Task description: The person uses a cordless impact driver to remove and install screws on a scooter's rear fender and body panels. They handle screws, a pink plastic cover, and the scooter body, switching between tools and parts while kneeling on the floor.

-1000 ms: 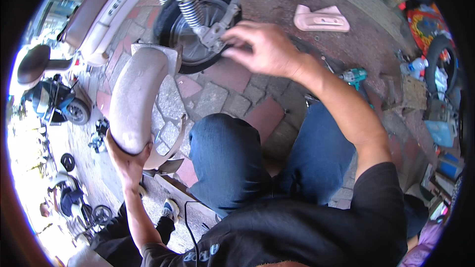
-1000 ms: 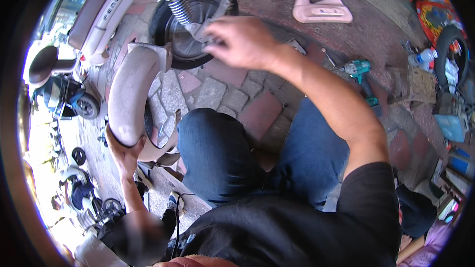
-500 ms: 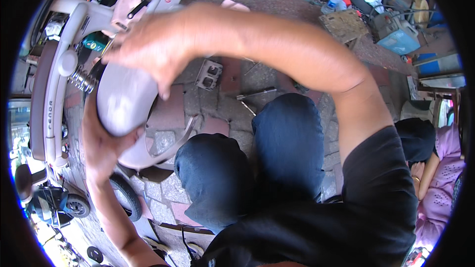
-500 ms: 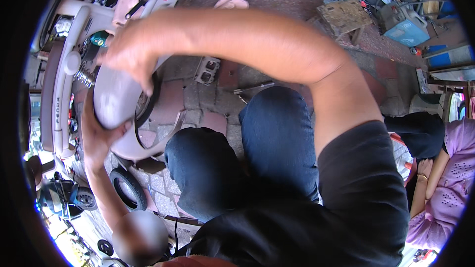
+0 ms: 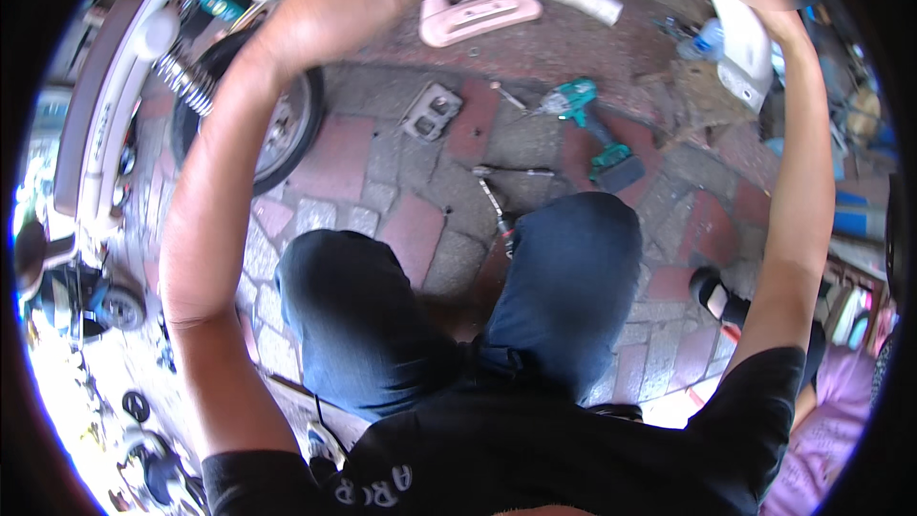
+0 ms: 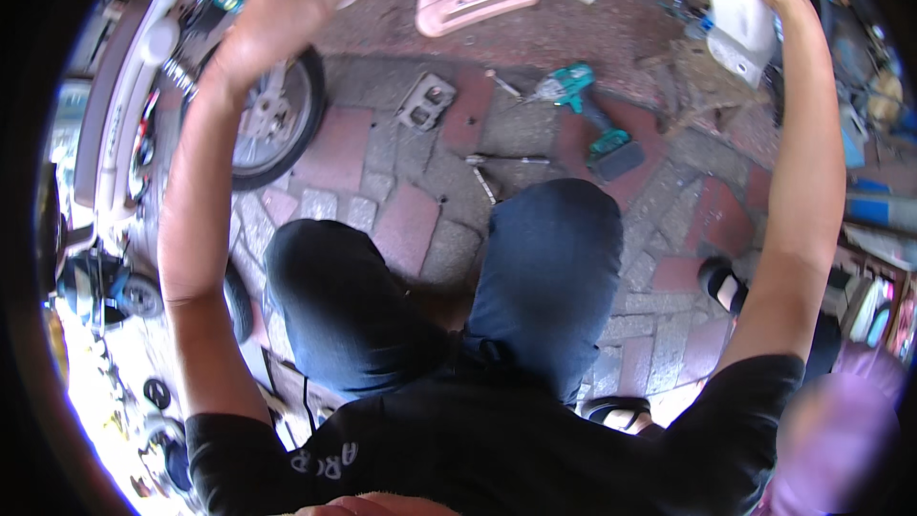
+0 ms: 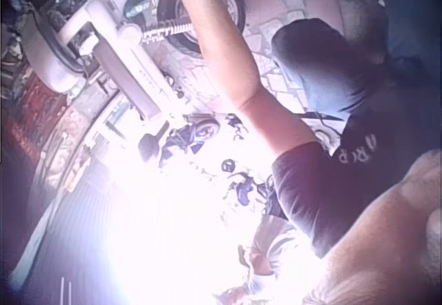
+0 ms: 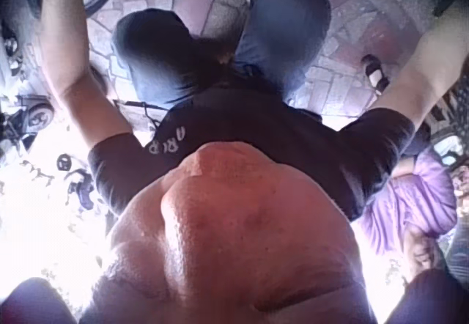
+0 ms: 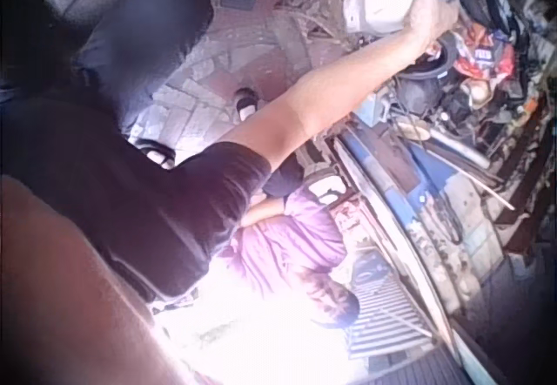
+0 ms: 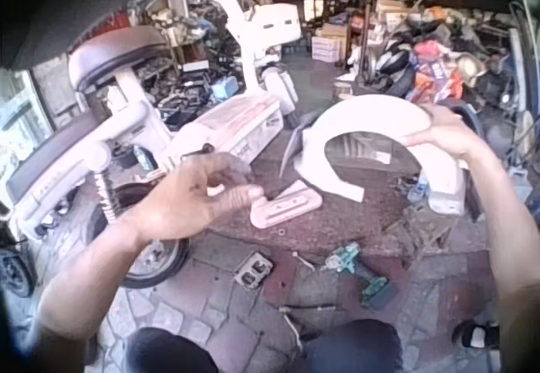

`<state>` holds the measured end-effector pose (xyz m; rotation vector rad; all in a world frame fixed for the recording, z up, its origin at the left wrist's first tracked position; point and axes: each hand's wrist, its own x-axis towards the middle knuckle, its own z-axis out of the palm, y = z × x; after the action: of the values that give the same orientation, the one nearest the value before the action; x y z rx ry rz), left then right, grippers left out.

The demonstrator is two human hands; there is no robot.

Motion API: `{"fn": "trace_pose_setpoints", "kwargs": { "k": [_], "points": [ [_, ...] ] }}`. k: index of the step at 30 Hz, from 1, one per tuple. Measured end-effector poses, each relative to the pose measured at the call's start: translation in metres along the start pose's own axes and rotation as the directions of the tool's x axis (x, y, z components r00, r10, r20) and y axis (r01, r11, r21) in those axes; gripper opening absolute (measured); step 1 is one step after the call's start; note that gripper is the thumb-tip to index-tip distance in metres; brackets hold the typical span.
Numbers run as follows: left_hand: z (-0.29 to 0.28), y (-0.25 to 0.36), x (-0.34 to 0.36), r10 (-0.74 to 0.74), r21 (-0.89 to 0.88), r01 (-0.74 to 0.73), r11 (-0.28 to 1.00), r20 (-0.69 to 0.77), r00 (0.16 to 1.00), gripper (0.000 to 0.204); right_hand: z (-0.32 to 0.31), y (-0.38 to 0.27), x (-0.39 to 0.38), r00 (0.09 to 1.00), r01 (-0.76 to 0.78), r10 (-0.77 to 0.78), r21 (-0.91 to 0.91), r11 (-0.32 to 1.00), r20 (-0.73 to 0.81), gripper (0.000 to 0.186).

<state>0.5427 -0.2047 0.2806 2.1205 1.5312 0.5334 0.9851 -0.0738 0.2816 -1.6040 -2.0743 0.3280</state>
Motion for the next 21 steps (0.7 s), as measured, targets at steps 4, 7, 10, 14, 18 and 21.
{"fn": "trace_pose_setpoints", "kwargs": {
  "k": [4,7,10,14,18,21],
  "points": [
    [0.048,-0.023,-0.093,-0.043,0.301,-0.071,0.951,0.357,0.933,0.054,0.091,0.09,0.056,0.942,-0.249,0.281,0.177,0.952,-0.186,0.089],
    [0.058,-0.024,-0.152,-0.049,0.253,-0.133,0.958,0.604,0.795,0.056,0.152,0.112,0.094,0.816,-0.555,0.524,-0.077,0.828,-0.244,0.133],
    [0.057,-0.019,-0.183,-0.059,0.215,-0.08,0.973,0.573,0.817,0.043,0.206,0.116,0.114,0.534,-0.822,0.736,-0.054,0.566,-0.416,0.149],
    [0.044,-0.021,-0.219,-0.221,0.325,0.046,0.944,0.524,0.822,0.044,0.252,0.14,0.12,0.36,-0.908,0.791,0.009,0.418,-0.496,0.141],
    [0.041,-0.025,-0.241,-0.355,0.361,0.166,0.918,0.559,0.75,0.049,0.281,0.186,0.113,0.328,-0.878,0.751,0.108,0.466,-0.573,0.13],
    [0.043,-0.026,-0.24,-0.352,0.37,0.157,0.915,0.549,0.758,0.046,0.286,0.208,0.116,0.547,-0.827,0.707,-0.159,0.539,-0.448,0.135]
  ]
}}
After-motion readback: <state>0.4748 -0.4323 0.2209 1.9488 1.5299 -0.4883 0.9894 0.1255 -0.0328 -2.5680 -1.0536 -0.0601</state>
